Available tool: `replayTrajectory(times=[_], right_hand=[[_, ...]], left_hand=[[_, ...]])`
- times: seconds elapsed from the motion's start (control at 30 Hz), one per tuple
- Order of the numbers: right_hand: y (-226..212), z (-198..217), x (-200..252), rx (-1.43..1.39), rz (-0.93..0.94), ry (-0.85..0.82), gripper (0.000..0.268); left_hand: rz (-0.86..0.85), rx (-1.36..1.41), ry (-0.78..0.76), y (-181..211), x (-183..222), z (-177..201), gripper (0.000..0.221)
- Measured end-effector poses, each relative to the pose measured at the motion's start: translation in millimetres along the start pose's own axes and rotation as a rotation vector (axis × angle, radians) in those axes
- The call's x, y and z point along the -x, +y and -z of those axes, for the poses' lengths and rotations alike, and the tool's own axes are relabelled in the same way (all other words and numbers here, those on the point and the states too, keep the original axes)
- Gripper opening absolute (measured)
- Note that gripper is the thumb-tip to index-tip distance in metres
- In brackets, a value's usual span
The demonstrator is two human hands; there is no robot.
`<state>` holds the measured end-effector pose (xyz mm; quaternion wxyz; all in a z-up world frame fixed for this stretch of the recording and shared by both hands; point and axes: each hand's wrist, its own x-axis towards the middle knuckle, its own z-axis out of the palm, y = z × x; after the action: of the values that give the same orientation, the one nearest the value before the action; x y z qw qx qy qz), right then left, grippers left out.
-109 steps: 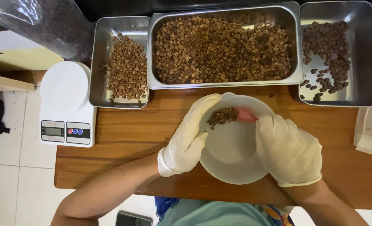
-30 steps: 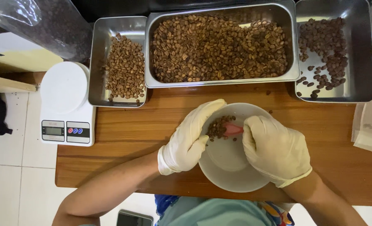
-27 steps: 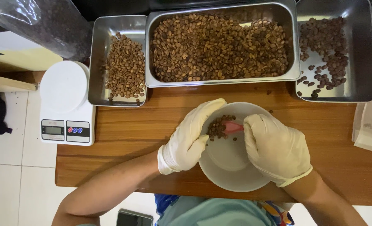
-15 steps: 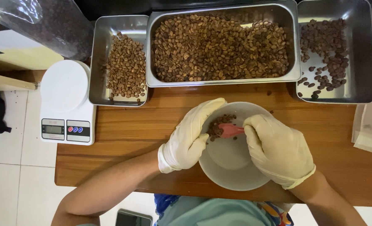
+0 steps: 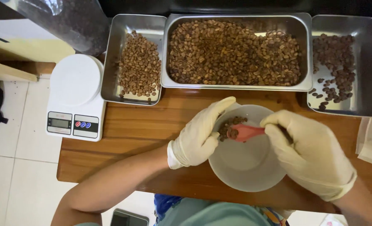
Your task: Sorting and inspecting roasted coffee beans using a spoon and hands for quality control
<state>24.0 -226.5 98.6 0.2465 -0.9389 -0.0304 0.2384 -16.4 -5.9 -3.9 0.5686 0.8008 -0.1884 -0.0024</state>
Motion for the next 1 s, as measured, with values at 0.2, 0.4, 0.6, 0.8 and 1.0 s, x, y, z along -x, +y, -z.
replayTrajectory(times=[0.2,0.4,0.6,0.8,1.0], right_hand=[[-56,16,-32,0.056,0.557,0.165,0.021],[-122,13,-59,-0.068,0.429,0.069,0.022],[-116,18,-57,-0.006,0.596,0.201,0.021],[-72,47,-52,0.007,0.487,0.243,0.018],[99,76,-90,-0.121,0.473,0.517,0.019]], left_hand=[[-0.190,0.028,0.042,3,-3,5,0.074],[-0.147,0.085,0.039,-2,-1,7,0.080],[-0.135,0.003,0.018,-13,2,7,0.081],[-0.063,-0.001,-0.018,-10,-5,15,0.086],[-0.023,0.014,-0.051,-2,-16,17,0.081]])
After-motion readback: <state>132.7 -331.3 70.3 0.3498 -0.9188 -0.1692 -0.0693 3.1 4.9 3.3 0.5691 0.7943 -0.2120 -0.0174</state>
